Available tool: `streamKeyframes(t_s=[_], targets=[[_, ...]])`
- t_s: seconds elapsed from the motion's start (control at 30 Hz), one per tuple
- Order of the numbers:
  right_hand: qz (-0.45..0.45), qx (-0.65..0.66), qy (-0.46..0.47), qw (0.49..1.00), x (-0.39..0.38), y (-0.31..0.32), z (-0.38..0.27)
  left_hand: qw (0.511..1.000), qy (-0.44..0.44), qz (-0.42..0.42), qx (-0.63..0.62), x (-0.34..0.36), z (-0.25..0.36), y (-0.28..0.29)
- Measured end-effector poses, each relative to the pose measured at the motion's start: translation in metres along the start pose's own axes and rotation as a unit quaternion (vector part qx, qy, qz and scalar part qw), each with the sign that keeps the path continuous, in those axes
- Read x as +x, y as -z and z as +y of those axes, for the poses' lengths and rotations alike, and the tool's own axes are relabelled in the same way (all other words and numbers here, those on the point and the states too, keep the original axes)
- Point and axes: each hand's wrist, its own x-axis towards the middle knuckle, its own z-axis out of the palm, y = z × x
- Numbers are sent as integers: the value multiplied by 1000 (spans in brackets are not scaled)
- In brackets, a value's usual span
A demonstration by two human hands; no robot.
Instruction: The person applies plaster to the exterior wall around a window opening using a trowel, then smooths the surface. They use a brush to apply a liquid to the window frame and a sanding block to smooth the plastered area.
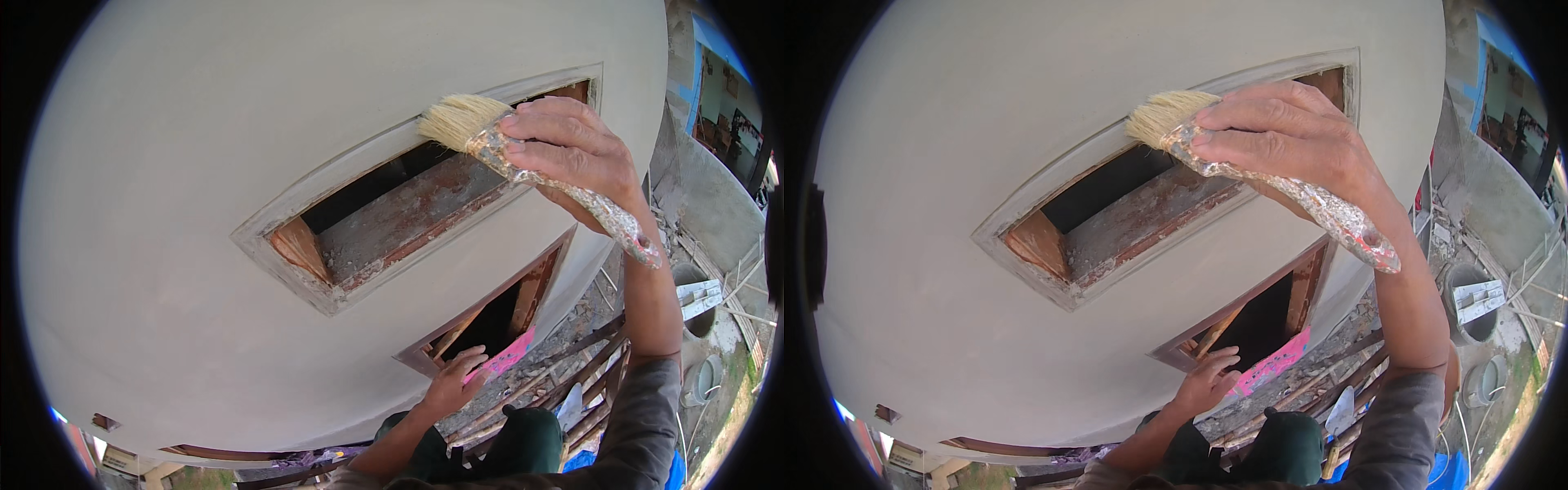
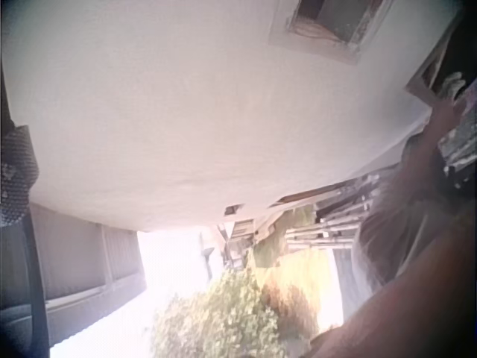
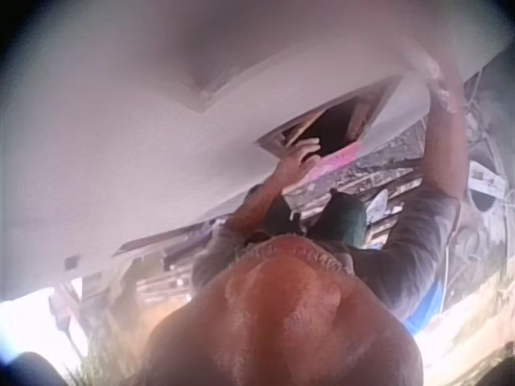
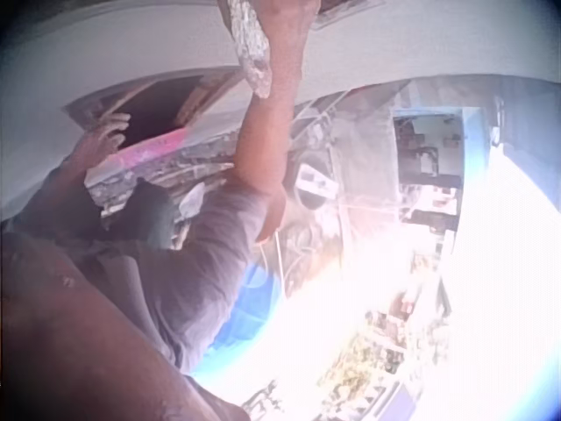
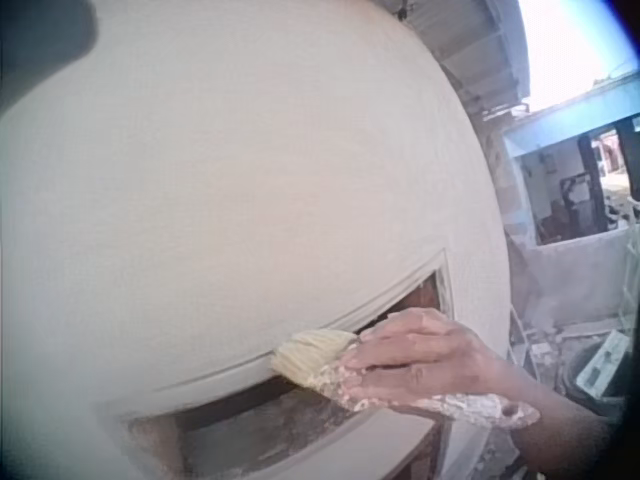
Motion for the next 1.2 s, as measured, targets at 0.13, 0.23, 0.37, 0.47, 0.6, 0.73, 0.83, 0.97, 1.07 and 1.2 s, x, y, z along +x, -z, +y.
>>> streamKeyframes(t_s=[0.13,0.23,0.37,0.47,0.6,0.73,0.83,0.97,1.07,1.2], targets=[[-34,-48,-39,998,-34,31,40,976,-141,121,117,66,88,82],[-47,-55,-70,995,-59,58,72,934,-169,201,243,102,126,124],[-61,-88,-114,988,-79,89,104,900,-71,171,395,134,144,151],[-63,-114,-166,977,-94,102,123,881,-11,135,454,145,144,160],[-59,-150,-191,968,-119,120,149,867,29,135,478,152,146,156],[-31,-179,-171,968,-136,129,158,865,33,139,481,157,150,156],[49,-184,-200,961,-144,129,144,867,29,132,480,159,152,156],[203,-67,-331,919,-140,104,120,862,26,128,490,158,150,154],[306,-50,-347,885,-131,72,124,862,25,137,488,158,150,153],[306,-69,-329,891,-114,48,122,860,29,140,490,155,146,154]])
